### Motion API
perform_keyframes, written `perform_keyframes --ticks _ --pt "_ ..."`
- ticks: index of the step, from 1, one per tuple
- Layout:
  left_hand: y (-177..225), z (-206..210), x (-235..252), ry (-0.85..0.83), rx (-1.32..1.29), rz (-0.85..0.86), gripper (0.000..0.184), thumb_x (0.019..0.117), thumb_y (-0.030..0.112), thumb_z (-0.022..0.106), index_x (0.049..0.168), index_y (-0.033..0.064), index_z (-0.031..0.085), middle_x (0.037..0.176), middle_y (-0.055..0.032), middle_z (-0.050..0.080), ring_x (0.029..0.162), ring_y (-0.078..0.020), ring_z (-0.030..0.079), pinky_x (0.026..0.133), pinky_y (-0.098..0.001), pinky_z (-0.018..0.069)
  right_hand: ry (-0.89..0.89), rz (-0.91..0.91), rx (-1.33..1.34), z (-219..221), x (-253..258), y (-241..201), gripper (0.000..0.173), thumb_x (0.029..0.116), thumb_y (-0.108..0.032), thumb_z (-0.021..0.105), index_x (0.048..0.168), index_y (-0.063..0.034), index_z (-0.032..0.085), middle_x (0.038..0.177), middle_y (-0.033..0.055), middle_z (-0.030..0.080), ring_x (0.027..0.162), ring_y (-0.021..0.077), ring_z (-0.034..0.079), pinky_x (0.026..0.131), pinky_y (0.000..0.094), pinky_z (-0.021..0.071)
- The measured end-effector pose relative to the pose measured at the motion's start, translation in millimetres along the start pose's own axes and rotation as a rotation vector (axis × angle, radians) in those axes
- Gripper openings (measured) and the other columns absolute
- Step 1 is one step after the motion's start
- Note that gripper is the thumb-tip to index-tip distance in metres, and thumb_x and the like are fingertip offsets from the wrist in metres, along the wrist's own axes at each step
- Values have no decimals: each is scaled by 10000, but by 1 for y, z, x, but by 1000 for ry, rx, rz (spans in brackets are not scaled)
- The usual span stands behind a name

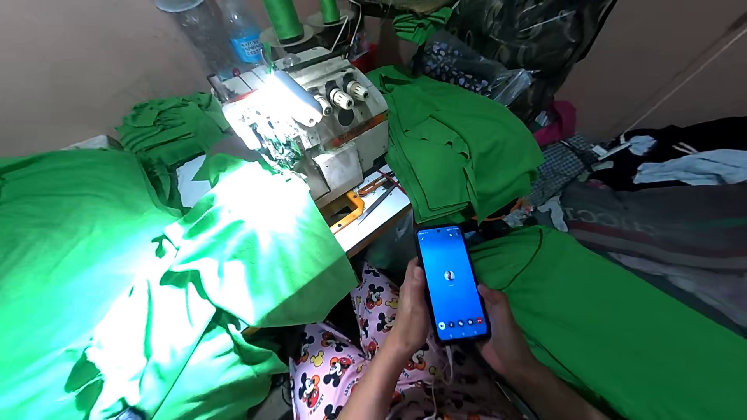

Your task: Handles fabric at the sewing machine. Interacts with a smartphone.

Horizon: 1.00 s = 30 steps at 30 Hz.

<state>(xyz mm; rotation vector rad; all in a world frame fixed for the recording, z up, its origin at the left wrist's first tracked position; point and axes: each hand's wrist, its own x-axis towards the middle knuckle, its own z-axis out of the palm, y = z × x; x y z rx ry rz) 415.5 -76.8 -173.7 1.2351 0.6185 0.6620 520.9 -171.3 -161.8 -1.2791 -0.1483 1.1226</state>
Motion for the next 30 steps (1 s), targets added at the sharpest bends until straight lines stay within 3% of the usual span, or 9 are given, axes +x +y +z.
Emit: perform_keyframes --ticks 4,8,10,13,17,26,30 --pt "0 -10 -12 -201 49 -68 738 1004 254 410 1583 -61 79 1439 -202 493 1190 -110 615 982 -309 540 27 -13 10 0 6 0 436 1045 -291 266 1400 -87 418 1027 6 712 895 89 722 739 279 624" --pt "-2 -14 -17 -259 -38 -102 862 965 277 436 1587 -12 -85 1524 -167 388 1242 -88 576 996 -309 532 -64 -56 9 -4 6 5 499 1009 -372 342 1419 -89 377 1086 -7 701 952 89 716 780 284 624" --pt "-1 -14 -18 -253 -49 -96 878 936 238 445 1588 -12 -87 1535 -166 371 1260 -83 560 1008 -303 522 -136 -47 30 -7 5 5 501 1007 -371 375 1436 -115 340 1113 -14 700 969 99 719 789 295 628" --pt "0 -18 -20 -261 -65 -115 916 921 248 473 1585 1 -107 1547 -149 350 1271 -77 546 1016 -302 513 -262 30 29 -15 4 -2 596 937 -201 444 1498 -151 252 1178 9 668 1012 145 713 801 348 634" --pt "-6 -24 -21 -317 -68 -71 937 871 118 468 1568 -28 -140 1523 -166 382 1281 -85 550 1035 -310 509 -343 74 58 -20 5 -7 634 863 -68 469 1466 -143 285 1175 23 677 1019 169 719 812 368 637" --pt "-5 -26 -24 -336 -142 -57 977 874 164 510 1547 -21 -173 1480 -105 429 1244 -71 577 995 -307 531 -403 113 89 -24 8 -11 642 824 -17 465 1436 -151 323 1177 27 689 1028 182 722 817 380 638" --pt "-6 -27 -24 -348 -137 -13 954 879 115 502 1534 -42 -173 1457 -97 455 1223 -62 594 992 -305 537 -427 117 102 -26 9 -11 637 825 -3 464 1428 -160 329 1182 23 691 1033 183 722 814 383 639"
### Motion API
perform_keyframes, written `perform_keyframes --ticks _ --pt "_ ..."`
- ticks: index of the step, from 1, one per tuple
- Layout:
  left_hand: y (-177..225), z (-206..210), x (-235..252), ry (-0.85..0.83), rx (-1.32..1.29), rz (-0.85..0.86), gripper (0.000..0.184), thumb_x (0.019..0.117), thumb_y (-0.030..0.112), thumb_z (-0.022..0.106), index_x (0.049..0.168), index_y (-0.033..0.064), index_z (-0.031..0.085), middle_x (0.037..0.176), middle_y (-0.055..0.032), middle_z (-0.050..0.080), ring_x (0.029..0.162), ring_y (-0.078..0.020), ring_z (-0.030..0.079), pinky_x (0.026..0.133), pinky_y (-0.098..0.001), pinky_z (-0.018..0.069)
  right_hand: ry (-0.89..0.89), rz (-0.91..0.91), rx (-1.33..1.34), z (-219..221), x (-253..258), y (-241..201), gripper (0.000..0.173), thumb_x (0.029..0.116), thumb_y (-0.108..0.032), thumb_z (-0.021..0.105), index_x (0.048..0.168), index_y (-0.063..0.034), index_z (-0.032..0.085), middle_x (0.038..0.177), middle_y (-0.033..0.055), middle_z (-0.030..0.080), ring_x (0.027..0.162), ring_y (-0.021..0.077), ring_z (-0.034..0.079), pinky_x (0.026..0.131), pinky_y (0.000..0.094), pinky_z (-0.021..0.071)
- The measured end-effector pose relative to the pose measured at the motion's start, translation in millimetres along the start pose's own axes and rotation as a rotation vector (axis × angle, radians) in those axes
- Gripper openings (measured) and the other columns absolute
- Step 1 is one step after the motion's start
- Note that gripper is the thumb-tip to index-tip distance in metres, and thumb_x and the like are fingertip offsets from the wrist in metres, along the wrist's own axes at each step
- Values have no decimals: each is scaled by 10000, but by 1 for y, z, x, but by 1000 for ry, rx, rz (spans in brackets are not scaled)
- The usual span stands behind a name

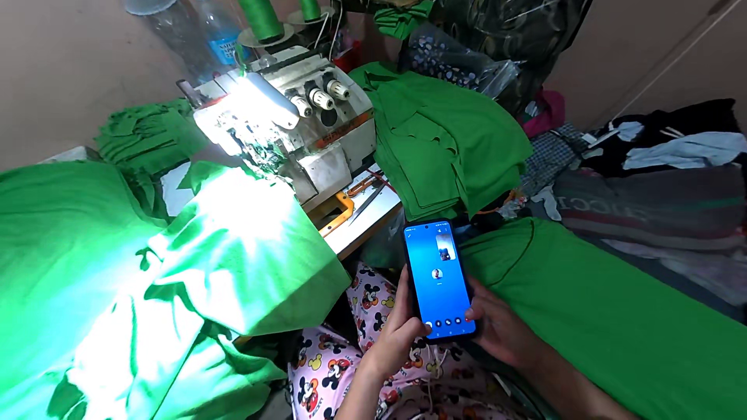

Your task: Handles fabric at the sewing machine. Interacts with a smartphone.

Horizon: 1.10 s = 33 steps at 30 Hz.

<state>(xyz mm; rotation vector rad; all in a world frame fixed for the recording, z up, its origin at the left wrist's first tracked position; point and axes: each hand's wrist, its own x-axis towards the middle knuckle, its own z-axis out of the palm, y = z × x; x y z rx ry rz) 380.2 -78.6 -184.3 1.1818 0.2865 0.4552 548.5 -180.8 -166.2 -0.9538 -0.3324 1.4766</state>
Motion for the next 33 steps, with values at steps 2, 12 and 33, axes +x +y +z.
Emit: perform_keyframes --ticks 2,12,33 --pt "-1 -1 0 -15 11 20 950 876 86 495 1530 -56 -178 1473 -110 443 1240 -62 585 1012 -307 527 -13 3 -10 -1 0 -1 659 806 14 466 1430 -154 332 1189 24 690 1036 182 721 819 381 637" --pt "3 1 -5 -13 52 26 950 881 51 502 1528 -63 -185 1476 -114 440 1241 -53 586 1018 -299 529 -63 -7 -59 -3 -1 -3 711 781 57 474 1447 -140 320 1206 9 690 1051 164 716 858 370 627" --pt "-4 19 -20 25 187 -125 976 899 83 525 1554 -55 -185 1581 -264 285 1355 -104 505 1083 -311 477 136 45 -60 1 -7 14 470 1008 -266 367 1454 -122 346 1134 3 701 1013 125 713 838 328 622"
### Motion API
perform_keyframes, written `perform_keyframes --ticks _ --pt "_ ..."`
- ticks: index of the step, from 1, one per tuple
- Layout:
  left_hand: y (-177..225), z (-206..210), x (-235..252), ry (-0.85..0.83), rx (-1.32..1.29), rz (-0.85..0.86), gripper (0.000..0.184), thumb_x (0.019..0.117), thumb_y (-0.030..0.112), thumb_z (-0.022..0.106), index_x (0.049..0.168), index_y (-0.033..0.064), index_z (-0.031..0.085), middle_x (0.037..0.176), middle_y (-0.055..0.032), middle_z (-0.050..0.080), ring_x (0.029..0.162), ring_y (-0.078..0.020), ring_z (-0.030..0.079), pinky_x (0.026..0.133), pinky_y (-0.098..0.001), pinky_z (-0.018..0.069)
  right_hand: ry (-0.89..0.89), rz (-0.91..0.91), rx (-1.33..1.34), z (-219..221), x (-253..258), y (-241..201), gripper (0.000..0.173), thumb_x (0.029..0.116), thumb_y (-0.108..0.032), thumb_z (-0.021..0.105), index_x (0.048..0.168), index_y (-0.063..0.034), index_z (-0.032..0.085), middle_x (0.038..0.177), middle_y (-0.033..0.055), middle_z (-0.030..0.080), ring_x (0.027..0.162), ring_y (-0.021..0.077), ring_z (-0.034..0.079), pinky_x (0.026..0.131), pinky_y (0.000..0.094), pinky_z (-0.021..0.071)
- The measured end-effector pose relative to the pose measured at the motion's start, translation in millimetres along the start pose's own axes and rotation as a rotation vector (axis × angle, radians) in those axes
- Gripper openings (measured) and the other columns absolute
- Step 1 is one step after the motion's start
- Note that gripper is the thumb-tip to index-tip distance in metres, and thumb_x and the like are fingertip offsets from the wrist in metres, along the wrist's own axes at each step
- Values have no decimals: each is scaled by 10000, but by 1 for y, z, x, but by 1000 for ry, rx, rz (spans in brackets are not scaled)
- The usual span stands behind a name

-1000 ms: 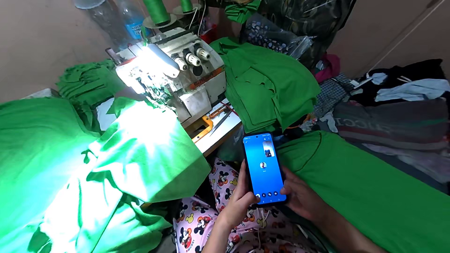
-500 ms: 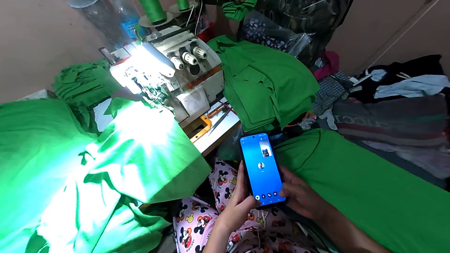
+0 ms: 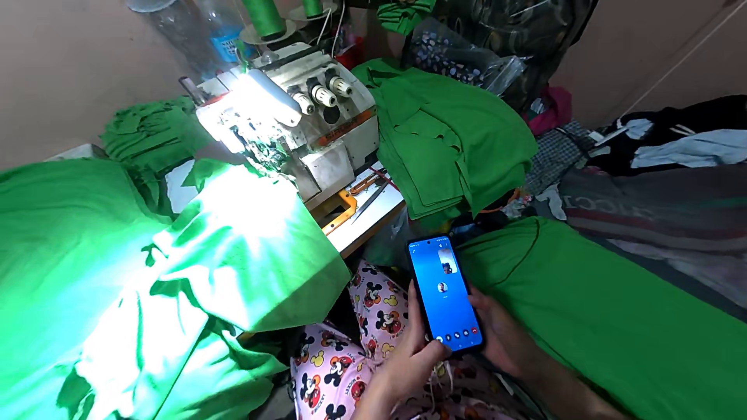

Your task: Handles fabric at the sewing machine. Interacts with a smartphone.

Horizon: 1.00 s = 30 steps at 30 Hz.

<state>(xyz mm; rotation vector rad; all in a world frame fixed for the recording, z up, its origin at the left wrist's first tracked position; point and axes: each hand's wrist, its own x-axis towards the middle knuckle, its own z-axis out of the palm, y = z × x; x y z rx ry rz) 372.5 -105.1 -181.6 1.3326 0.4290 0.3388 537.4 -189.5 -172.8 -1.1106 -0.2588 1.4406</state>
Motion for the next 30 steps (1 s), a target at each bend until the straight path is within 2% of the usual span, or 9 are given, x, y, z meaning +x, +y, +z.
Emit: perform_keyframes --ticks 3,7,9,11,18,20,23,25,30 --pt "-9 5 -2 -15 46 -51 1021 919 114 572 1560 -25 -210 1613 -295 206 1397 -138 471 1102 -332 465 51 -28 -18 -8 3 15 465 1042 -338 302 1423 -92 407 1130 20 718 1021 139 716 858 346 618" --pt "-11 4 -6 -22 48 -97 1067 920 138 612 1566 3 -227 1631 -294 156 1413 -144 453 1119 -329 447 128 -18 -26 -4 2 21 449 1057 -301 237 1395 -84 438 1097 23 722 996 129 719 845 336 618" --pt "-6 0 -7 -18 66 -121 1067 922 147 610 1571 11 -225 1638 -282 160 1412 -139 456 1126 -327 442 134 -9 -5 1 2 21 452 1040 -308 257 1400 -94 427 1090 21 725 981 126 724 825 329 626" --pt "-4 -4 -9 -11 74 -108 1052 929 155 606 1572 8 -213 1620 -270 220 1381 -137 492 1107 -332 466 152 -23 0 7 3 22 452 1031 -300 268 1403 -93 419 1086 13 720 972 117 723 810 321 628" --pt "-17 -6 -20 22 43 -75 1126 932 241 668 1555 -20 -233 1583 -295 262 1310 -149 561 1036 -328 526 194 -135 -43 15 5 26 462 1019 -280 280 1399 -59 421 1091 -5 716 981 86 712 838 289 613" --pt "-19 -6 -24 44 39 -54 1085 936 259 669 1567 -58 -155 1539 -283 354 1263 -158 598 1002 -326 547 186 -149 -58 14 5 26 469 1018 -279 283 1412 -56 407 1109 -4 708 997 87 708 852 292 611" --pt "-18 -10 -32 102 83 30 841 967 232 637 1551 -129 151 1421 -229 543 1157 -153 666 954 -322 573 186 -162 -72 14 4 29 486 987 -285 339 1410 -57 410 1110 -13 704 998 78 702 850 284 607" --pt "-13 -13 -37 124 148 83 786 981 216 616 1535 -150 195 1409 -222 567 1153 -153 674 965 -323 574 189 -153 -78 19 3 30 480 988 -261 335 1413 -49 406 1106 -11 703 992 71 702 850 275 605" --pt "-1 -16 -43 167 297 118 770 984 214 605 1538 -149 214 1422 -236 559 1170 -181 676 986 -356 576 134 -140 -88 27 0 29 501 945 -223 394 1419 -60 397 1123 -5 691 984 81 704 840 287 611"
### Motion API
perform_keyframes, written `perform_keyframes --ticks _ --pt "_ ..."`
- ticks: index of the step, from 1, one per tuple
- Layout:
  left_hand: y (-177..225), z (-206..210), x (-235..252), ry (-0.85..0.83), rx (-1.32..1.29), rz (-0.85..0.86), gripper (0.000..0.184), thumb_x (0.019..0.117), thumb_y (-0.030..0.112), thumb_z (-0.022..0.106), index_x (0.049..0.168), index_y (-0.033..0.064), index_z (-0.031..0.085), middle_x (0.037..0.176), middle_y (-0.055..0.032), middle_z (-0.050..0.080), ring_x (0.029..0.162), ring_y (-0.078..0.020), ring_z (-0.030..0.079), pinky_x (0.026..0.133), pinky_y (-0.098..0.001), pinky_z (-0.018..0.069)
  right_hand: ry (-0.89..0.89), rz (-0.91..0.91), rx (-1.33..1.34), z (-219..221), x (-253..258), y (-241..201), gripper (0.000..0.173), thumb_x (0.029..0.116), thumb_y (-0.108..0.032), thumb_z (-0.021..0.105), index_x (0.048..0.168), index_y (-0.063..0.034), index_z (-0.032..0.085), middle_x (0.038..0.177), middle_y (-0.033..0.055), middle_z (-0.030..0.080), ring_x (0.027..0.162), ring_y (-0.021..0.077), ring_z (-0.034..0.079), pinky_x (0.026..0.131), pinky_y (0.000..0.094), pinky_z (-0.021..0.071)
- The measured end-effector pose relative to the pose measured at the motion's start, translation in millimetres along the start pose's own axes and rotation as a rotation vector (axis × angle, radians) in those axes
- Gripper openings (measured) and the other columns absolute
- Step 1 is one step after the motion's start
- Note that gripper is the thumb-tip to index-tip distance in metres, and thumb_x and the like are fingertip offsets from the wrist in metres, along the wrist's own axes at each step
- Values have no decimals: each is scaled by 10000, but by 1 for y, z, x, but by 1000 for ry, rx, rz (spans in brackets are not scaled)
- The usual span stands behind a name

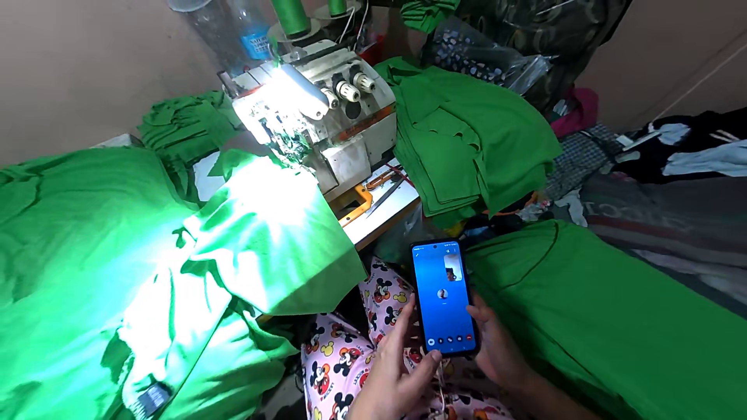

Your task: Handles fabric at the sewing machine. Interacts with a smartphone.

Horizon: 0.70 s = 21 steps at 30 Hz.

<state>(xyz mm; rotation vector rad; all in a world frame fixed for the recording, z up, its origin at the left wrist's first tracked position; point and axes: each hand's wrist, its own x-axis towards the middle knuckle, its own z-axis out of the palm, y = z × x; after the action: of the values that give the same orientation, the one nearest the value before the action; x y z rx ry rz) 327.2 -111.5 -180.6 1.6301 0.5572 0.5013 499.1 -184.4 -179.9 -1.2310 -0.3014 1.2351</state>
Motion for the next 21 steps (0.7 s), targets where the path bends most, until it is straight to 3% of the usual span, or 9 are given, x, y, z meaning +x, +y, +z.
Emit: perform_keyframes --ticks 9,16,21 --pt "17 2 -9 52 89 61 732 959 96 612 1508 -201 229 1366 -289 588 1158 -218 690 994 -357 568 -203 -101 -17 -5 -7 -1 667 823 10 468 1464 -32 289 1189 -46 671 1019 52 697 877 271 605" --pt "25 -1 -13 41 103 61 746 956 83 612 1500 -221 201 1363 -292 590 1174 -208 682 997 -346 564 -350 -89 -39 -11 -11 -6 827 754 55 506 1510 -47 186 1261 -53 650 1083 60 685 910 294 603" --pt "28 -2 -16 35 119 57 754 963 113 612 1501 -221 203 1368 -286 591 1195 -206 671 1006 -353 559 -436 -88 -51 -16 -12 -8 872 766 58 536 1530 -55 130 1308 -69 630 1133 60 669 943 296 594"
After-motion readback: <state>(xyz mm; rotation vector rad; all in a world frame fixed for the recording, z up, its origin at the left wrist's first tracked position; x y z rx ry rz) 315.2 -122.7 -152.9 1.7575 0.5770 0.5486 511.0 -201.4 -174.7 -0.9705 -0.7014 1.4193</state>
